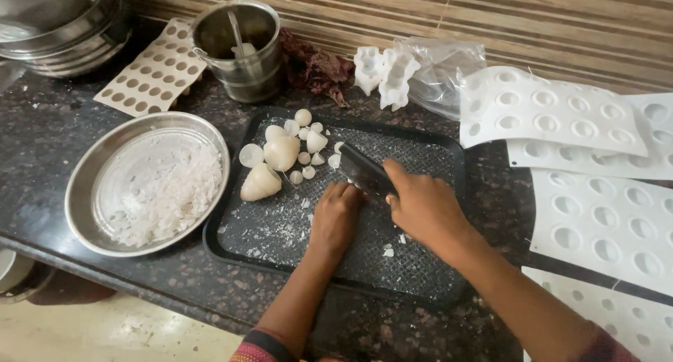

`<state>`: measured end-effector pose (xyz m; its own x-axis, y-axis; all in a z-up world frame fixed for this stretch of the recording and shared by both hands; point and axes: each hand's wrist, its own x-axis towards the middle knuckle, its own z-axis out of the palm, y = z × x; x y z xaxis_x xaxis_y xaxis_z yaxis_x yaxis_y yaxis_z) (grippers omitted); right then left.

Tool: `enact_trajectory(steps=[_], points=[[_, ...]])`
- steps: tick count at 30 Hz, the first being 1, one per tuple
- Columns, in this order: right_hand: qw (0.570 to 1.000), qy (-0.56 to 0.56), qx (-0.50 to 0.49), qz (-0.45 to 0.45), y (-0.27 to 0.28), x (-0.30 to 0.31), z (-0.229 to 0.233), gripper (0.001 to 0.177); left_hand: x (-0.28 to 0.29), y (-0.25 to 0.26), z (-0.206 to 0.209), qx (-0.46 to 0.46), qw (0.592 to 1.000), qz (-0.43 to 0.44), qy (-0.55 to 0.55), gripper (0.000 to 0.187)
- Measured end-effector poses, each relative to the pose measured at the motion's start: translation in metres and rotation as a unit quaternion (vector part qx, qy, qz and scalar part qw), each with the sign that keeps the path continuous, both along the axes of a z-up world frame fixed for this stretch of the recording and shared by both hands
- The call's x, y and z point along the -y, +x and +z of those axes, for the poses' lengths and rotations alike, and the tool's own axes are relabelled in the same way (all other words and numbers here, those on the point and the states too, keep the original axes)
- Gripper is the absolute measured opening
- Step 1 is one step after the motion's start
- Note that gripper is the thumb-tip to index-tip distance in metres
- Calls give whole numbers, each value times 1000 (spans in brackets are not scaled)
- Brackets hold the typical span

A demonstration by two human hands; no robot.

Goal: The person lights a portable gas burner with a match and places a pot of white wax on it to melt. They then move to a counter and trim white candle pieces with a knife on a tray, cutting off excess material beside candle molds.

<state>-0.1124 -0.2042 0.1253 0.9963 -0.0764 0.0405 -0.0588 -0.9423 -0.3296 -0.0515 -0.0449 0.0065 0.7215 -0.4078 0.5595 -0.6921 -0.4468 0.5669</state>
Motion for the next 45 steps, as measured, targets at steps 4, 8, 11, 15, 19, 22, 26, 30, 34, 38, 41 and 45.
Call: enact_trajectory(steps=[4, 8, 11, 15, 19, 22, 26, 30, 34, 38, 41, 45], points=[[1000, 21, -5, 9, 6, 4, 1, 53, -2, 0, 1, 3, 1000, 2, 0, 9], [999, 12, -50, 1, 9, -4, 8, 55, 0, 2, -3, 2, 1000, -1, -7, 8], [999, 12, -34, 9, 13, -2, 3, 55, 1, -1, -2, -3, 1000, 11, -10, 9], [999, 5, -22, 23, 17, -2, 5, 52, 0, 1, -5, -1, 1000, 28, 5, 10], [998, -34, -17, 50, 25, -8, 2, 41, 1, -5, 0, 7, 1000, 5, -16, 16], [996, -36, -44, 69, 37, -10, 6, 44, -1, -4, -8, 6, 1000, 0, -15, 19], [995, 1, -25, 96, 55, 17, -7, 60, -1, -3, -7, 1, 1000, 3, -14, 16], [987, 110, -107, 46, 70, 44, 1, 74, -1, -4, 6, -59, 996, 28, -59, 7], [975, 194, -106, -16, 59, 67, 16, 75, -5, 5, 3, -88, 991, 15, -102, 6], [976, 118, -134, -125, 41, 66, 58, 85, -6, 4, 6, -173, 979, 26, -110, 10], [979, 140, -108, -104, 34, 73, 45, 85, -8, 3, 14, -170, 976, 29, -133, 15], [980, 108, -125, -112, 23, 63, 41, 88, -7, 4, 5, -128, 983, 31, -124, 24]])
